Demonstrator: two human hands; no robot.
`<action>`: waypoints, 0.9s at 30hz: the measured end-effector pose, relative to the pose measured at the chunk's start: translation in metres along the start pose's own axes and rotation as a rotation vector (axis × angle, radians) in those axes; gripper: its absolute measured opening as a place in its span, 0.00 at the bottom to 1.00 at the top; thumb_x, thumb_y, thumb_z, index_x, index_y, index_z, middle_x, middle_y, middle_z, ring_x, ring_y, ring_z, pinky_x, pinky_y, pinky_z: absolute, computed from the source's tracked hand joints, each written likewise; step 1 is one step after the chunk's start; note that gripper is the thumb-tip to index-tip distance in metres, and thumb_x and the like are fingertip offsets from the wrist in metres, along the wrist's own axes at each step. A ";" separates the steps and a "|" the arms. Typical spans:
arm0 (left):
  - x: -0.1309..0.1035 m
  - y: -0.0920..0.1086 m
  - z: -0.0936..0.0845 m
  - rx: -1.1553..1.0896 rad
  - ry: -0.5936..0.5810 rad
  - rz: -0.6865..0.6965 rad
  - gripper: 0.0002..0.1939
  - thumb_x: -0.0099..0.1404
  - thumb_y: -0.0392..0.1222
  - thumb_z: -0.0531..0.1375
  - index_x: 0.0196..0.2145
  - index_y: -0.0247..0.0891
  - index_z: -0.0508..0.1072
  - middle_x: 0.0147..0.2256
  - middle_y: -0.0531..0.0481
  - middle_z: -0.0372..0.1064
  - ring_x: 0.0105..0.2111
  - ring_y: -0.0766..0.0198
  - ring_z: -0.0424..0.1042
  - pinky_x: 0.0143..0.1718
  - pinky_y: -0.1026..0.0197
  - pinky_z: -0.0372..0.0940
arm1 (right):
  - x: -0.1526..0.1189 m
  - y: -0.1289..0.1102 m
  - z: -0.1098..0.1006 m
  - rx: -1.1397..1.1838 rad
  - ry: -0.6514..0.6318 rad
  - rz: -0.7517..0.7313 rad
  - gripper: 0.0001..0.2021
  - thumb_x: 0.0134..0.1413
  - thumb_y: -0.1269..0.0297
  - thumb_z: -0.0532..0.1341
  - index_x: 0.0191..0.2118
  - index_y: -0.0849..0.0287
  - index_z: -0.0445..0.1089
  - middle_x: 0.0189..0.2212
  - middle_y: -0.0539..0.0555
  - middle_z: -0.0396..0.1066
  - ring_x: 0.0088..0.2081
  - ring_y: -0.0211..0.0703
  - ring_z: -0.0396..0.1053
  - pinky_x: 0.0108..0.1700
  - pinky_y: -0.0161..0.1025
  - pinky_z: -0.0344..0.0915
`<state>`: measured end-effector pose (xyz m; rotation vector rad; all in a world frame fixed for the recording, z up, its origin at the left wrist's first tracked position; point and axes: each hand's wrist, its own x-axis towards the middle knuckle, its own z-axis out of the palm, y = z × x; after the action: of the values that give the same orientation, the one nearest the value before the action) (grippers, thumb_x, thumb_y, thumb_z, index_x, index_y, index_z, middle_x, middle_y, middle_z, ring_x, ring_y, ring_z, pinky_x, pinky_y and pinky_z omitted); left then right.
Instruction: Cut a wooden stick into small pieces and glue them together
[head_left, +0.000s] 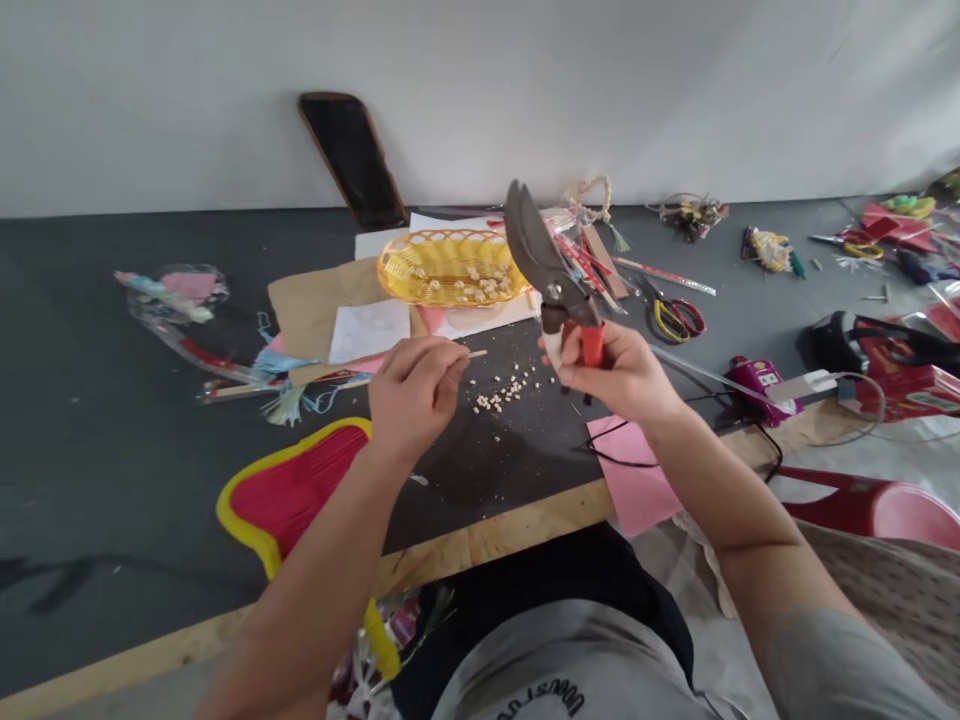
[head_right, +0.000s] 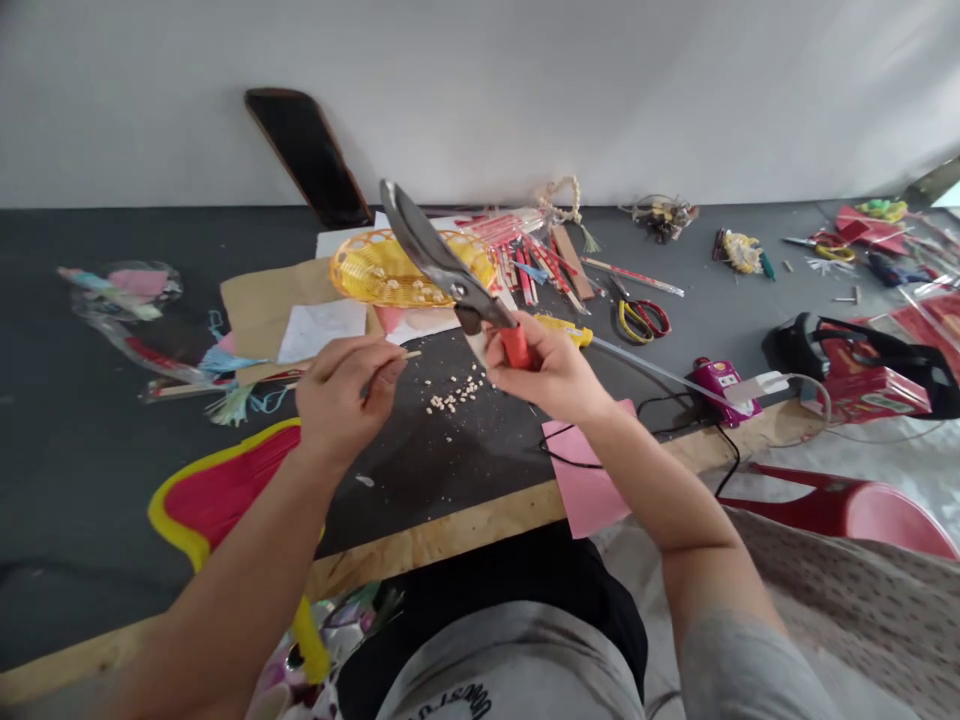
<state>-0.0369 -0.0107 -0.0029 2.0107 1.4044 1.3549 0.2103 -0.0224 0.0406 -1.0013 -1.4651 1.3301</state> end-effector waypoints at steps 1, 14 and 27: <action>-0.001 -0.003 -0.001 0.005 0.004 0.004 0.03 0.60 0.46 0.66 0.31 0.48 0.79 0.36 0.46 0.75 0.41 0.52 0.72 0.49 0.51 0.65 | -0.001 0.003 0.007 0.072 -0.001 0.011 0.13 0.43 0.58 0.71 0.27 0.53 0.66 0.35 0.50 0.66 0.38 0.43 0.68 0.46 0.47 0.69; -0.007 -0.009 -0.005 0.164 0.039 0.111 0.07 0.66 0.43 0.60 0.35 0.45 0.79 0.37 0.45 0.77 0.39 0.54 0.74 0.45 0.53 0.66 | -0.001 0.042 0.027 0.449 0.006 0.240 0.17 0.32 0.71 0.68 0.35 0.49 0.75 0.40 0.50 0.73 0.44 0.48 0.71 0.45 0.47 0.71; -0.008 -0.006 -0.005 0.280 0.193 0.456 0.06 0.65 0.33 0.61 0.39 0.40 0.75 0.33 0.47 0.77 0.33 0.61 0.75 0.38 0.58 0.69 | -0.005 0.047 0.031 0.083 0.083 0.080 0.09 0.45 0.70 0.66 0.37 0.55 0.76 0.28 0.47 0.65 0.28 0.35 0.60 0.31 0.35 0.57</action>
<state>-0.0443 -0.0163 -0.0088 2.5617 1.3235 1.6488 0.1818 -0.0309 -0.0071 -1.0574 -1.3091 1.3782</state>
